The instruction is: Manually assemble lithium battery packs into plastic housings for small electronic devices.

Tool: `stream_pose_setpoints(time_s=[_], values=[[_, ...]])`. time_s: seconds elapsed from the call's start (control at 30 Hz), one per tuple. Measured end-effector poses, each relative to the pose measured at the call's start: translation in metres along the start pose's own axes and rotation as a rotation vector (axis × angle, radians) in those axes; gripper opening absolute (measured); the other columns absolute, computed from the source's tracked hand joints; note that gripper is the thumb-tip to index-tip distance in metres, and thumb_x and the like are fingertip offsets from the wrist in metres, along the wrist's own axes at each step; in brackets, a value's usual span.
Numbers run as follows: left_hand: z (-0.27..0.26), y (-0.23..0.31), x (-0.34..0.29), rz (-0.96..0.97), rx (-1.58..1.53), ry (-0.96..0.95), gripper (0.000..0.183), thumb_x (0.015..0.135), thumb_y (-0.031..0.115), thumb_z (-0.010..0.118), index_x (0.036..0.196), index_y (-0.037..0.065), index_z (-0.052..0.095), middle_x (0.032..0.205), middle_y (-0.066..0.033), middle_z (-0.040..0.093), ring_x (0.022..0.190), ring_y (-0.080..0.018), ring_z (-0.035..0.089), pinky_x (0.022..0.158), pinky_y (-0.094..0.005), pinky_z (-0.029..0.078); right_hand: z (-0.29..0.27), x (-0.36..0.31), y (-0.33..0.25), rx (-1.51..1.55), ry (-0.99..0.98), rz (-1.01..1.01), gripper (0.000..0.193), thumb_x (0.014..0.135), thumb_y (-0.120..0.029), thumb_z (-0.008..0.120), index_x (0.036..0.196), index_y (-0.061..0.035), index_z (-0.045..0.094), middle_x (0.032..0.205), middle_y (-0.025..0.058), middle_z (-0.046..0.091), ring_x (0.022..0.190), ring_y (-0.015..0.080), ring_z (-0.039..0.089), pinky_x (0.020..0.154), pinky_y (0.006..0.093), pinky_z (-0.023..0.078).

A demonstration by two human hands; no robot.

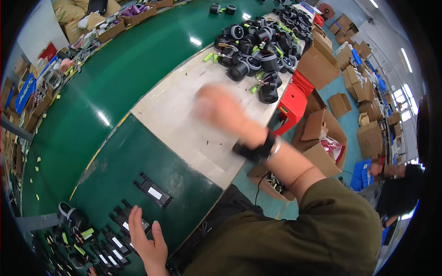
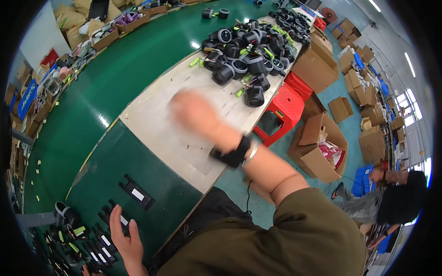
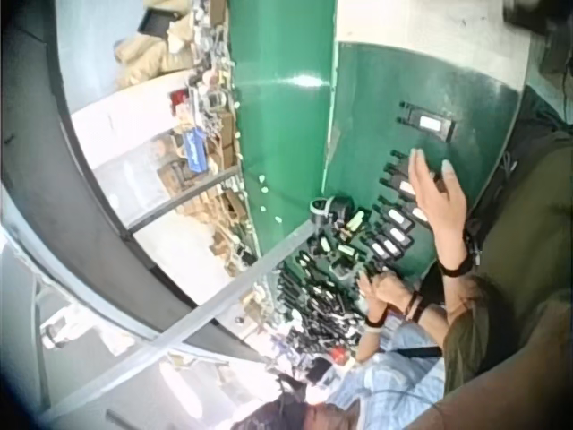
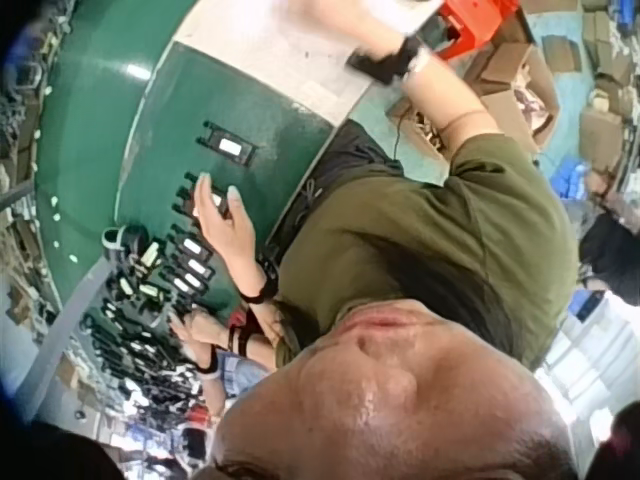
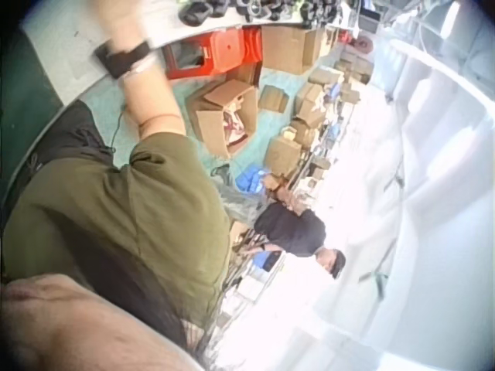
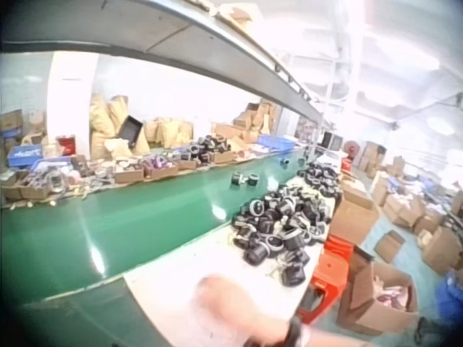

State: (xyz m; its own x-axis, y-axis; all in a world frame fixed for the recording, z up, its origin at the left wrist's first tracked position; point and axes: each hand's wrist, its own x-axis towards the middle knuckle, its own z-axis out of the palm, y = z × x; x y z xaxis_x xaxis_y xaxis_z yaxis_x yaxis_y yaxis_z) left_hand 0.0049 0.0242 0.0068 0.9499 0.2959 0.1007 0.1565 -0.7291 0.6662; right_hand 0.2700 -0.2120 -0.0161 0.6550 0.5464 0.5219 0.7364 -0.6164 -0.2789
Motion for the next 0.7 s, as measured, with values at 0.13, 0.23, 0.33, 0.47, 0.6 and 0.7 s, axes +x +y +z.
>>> stream_pose_setpoints(time_s=[0.13,0.23,0.33,0.47,0.6,0.7], values=[[0.000,-0.001,0.003,-0.072,-0.187,-0.078,0.036,0.081,0.006,0.057,0.115,-0.005,0.051,0.112,-0.0204,0.056,0.104,-0.0330,0.055,0.091,-0.0383,0.041,-0.025,0.018,0.126,-0.723,0.029,0.397,0.056,0.070,-0.031,0.073,0.115,-0.0068,0.049,0.100,0.0148,0.058,0.100,0.0328,0.053,0.088,0.0439,0.040],[0.006,0.007,0.010,-0.071,-0.233,-0.042,0.034,0.080,0.003,0.058,0.113,-0.004,0.052,0.104,-0.0185,0.059,0.095,-0.0300,0.060,0.084,-0.0352,0.045,-0.012,0.022,0.124,-0.835,-0.185,0.369,0.062,0.073,-0.028,0.069,0.123,-0.0078,0.040,0.100,0.0146,0.057,0.101,0.0335,0.054,0.092,0.0503,0.035],[0.009,0.014,0.014,0.100,-0.227,-0.073,0.036,0.080,0.003,0.058,0.114,-0.004,0.051,0.103,-0.0206,0.058,0.094,-0.0312,0.059,0.083,-0.0352,0.046,-0.002,0.005,0.073,-0.608,-0.117,0.111,0.031,0.077,-0.015,0.055,0.108,-0.0093,0.050,0.091,0.0111,0.056,0.084,0.0290,0.055,0.080,0.0444,0.041],[0.011,0.013,0.007,0.125,-0.144,-0.094,0.032,0.085,0.009,0.055,0.113,-0.004,0.052,0.097,-0.0187,0.060,0.090,-0.0302,0.059,0.080,-0.0367,0.047,0.037,-0.016,-0.019,-0.185,-0.077,-0.323,0.019,0.076,-0.014,0.053,0.094,-0.0103,0.054,0.094,0.0089,0.054,0.093,0.0248,0.052,0.081,0.0357,0.042],[0.006,0.023,0.001,0.158,-0.135,-0.144,0.030,0.087,0.012,0.055,0.114,-0.002,0.054,0.102,-0.0193,0.060,0.094,-0.0335,0.058,0.081,-0.0374,0.046,0.006,-0.026,-0.058,-0.058,-0.186,-0.427,0.023,0.074,-0.017,0.058,0.095,-0.0082,0.053,0.107,0.0116,0.051,0.102,0.0280,0.050,0.090,0.0396,0.040],[0.007,0.026,-0.003,0.189,-0.138,-0.148,0.029,0.087,0.012,0.056,0.113,-0.001,0.055,0.102,-0.0190,0.060,0.093,-0.0338,0.059,0.080,-0.0372,0.047,-0.012,-0.032,-0.046,0.089,-0.265,-0.354,0.024,0.075,-0.016,0.059,0.096,-0.0074,0.052,0.114,0.0129,0.048,0.108,0.0304,0.048,0.092,0.0405,0.040]])
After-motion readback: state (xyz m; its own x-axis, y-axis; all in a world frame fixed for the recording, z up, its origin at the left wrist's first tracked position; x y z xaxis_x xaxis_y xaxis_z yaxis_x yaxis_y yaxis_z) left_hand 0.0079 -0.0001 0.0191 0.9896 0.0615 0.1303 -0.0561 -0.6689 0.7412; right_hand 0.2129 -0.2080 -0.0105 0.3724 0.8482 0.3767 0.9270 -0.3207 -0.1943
